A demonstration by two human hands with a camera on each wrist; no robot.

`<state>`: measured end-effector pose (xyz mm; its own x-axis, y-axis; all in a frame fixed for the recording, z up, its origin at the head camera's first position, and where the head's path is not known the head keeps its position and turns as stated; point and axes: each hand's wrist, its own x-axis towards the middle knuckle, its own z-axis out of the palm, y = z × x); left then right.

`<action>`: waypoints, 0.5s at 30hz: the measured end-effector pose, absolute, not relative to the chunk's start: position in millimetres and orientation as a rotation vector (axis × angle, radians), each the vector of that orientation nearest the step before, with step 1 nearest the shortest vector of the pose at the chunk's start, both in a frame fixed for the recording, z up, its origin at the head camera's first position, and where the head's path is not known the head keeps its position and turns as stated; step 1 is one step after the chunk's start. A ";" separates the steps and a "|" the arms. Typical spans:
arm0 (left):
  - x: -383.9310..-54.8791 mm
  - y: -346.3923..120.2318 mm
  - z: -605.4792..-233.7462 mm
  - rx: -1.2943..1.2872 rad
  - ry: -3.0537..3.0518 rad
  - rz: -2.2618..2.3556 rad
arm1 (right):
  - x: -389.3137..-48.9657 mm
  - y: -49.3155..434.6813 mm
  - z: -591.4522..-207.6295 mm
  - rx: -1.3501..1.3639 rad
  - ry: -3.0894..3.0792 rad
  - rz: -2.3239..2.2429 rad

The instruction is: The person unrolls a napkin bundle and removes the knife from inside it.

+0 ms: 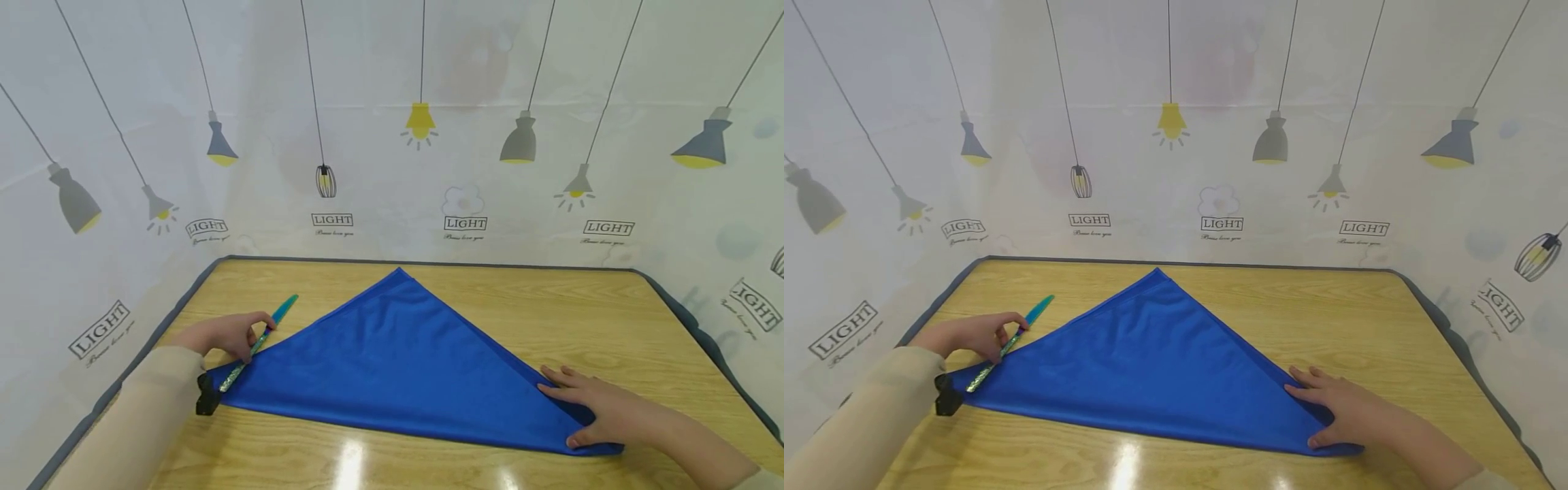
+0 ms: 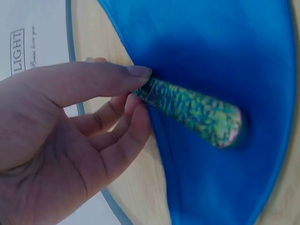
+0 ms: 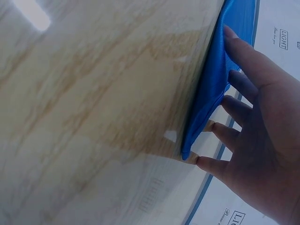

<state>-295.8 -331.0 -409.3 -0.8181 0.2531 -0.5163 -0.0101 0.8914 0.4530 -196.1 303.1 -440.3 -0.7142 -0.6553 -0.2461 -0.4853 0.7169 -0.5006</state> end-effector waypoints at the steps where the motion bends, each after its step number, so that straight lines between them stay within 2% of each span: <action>1: -295.9 -329.9 -409.8 0.173 2.473 0.583 | -195.9 303.2 -440.4 -0.881 2.514 -0.568; 15: -288.8 -332.5 -408.9 0.177 2.482 0.707 | -194.9 303.8 -440.5 -0.904 2.528 -0.556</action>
